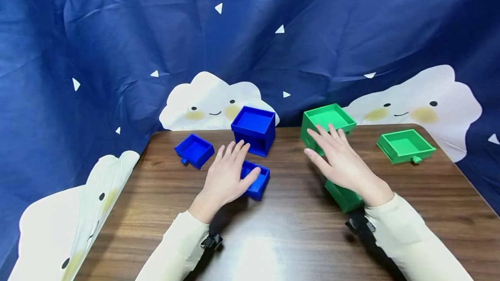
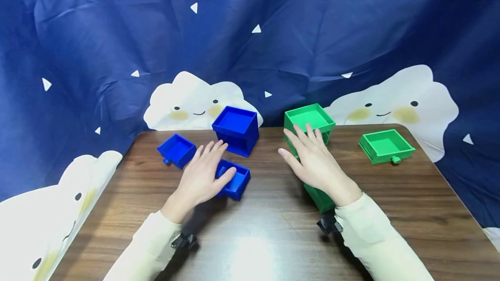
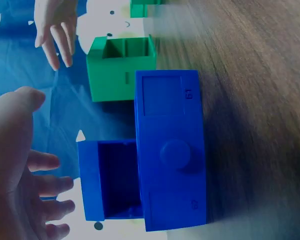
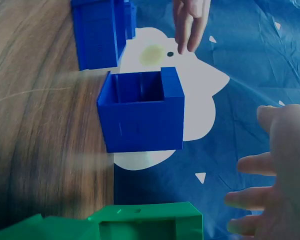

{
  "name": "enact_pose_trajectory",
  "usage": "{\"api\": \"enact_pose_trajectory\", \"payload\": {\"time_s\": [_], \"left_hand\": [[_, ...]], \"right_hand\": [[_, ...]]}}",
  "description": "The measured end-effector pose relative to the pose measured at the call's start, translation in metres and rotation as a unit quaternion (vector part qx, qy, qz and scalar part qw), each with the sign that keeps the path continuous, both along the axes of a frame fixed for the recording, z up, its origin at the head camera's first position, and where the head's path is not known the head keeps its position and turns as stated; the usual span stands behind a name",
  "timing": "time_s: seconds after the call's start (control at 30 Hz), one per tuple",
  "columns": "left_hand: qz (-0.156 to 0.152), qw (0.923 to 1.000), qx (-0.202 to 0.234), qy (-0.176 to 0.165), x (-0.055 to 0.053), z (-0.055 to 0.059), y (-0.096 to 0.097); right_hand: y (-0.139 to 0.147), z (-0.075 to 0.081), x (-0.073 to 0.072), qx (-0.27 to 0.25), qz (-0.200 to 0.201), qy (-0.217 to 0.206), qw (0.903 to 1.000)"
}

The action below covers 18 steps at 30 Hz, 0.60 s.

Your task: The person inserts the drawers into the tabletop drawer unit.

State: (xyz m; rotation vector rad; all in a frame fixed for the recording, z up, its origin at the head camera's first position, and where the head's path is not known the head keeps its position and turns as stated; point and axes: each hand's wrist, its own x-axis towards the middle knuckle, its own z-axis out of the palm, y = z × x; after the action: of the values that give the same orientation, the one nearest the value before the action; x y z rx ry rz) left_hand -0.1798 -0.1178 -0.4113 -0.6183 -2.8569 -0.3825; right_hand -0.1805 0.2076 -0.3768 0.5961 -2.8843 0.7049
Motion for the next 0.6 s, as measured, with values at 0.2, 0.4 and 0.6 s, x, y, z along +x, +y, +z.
{"api": "enact_pose_trajectory", "payload": {"time_s": [0.2,0.4,0.6], "left_hand": [[-0.001,0.9987,0.046,0.020,0.009,0.002,-0.010],[0.016,0.9974,0.063,0.031,0.017,0.004,-0.021],[0.033,0.9951,0.088,0.029,0.023,0.004,-0.030]], "right_hand": [[-0.005,0.002,-0.007,-0.055,-0.008,0.023,0.9982],[-0.011,0.001,-0.014,-0.104,-0.024,0.055,0.9928],[-0.017,0.001,-0.022,-0.122,-0.026,0.091,0.9881]]}}
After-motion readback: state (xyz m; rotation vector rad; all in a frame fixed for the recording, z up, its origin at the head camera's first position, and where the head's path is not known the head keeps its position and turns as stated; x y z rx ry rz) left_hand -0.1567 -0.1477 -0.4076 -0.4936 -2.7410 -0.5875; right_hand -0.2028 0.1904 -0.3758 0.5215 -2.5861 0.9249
